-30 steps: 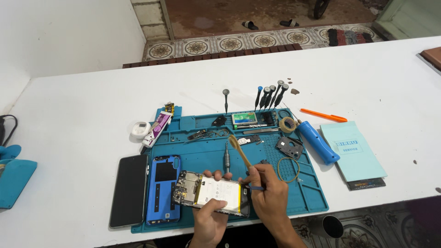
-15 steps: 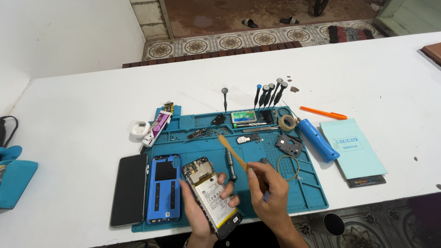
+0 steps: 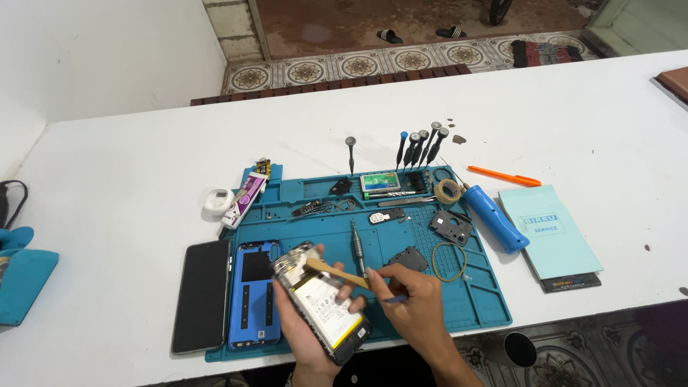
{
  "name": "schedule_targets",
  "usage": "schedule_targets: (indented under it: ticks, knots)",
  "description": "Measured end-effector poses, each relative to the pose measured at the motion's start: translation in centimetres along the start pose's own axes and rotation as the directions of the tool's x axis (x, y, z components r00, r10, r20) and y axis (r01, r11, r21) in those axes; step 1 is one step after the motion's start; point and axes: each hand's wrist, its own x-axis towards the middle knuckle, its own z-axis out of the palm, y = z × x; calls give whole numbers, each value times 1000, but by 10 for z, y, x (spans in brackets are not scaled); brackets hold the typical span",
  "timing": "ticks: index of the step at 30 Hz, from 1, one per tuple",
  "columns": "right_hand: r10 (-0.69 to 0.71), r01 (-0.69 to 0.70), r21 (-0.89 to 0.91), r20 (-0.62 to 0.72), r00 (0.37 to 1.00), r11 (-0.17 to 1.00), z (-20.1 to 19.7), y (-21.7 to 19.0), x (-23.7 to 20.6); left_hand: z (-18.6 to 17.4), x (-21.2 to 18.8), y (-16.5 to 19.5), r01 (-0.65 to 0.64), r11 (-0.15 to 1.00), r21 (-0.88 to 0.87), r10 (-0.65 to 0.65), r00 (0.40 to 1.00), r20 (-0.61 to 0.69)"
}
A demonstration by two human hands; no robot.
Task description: The person repairs a disassembled smartphone at a repair bench. They hold the phone chassis with the battery exposed, brush the internal components with a wooden-handled brush, pry at the board with a blue spudger, then set the phone down and use a screwdriver on small parts while handling a small component and a cloth.
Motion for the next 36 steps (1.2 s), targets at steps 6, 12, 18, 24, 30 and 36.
schedule_targets:
  ticks: [6, 12, 18, 24, 30, 36]
  knots:
    - [-42, 40, 54, 30, 999, 998, -5, -1, -2, 5, -2, 1, -107, 988, 114, 115, 991, -62]
    - [-178, 155, 114, 236, 955, 981, -7, 5, -4, 5, -1, 0, -40, 998, 42, 38, 998, 58]
    - [131, -128, -34, 87, 988, 991, -2, 8, -2, 3, -3, 0, 2, 999, 35, -3, 1000, 22]
    - [-238, 195, 166, 297, 925, 967, -9, 4, -5, 2, -2, -2, -16, 999, 30, 13, 992, 123]
    - [47, -48, 19, 69, 996, 999, -3, 3, -1, 4, -4, 1, 23, 996, -84, -13, 993, 117]
    - [-168, 109, 199, 308, 937, 974, -7, 5, -5, 8, -4, 1, -30, 1000, 2, 30, 993, 112]
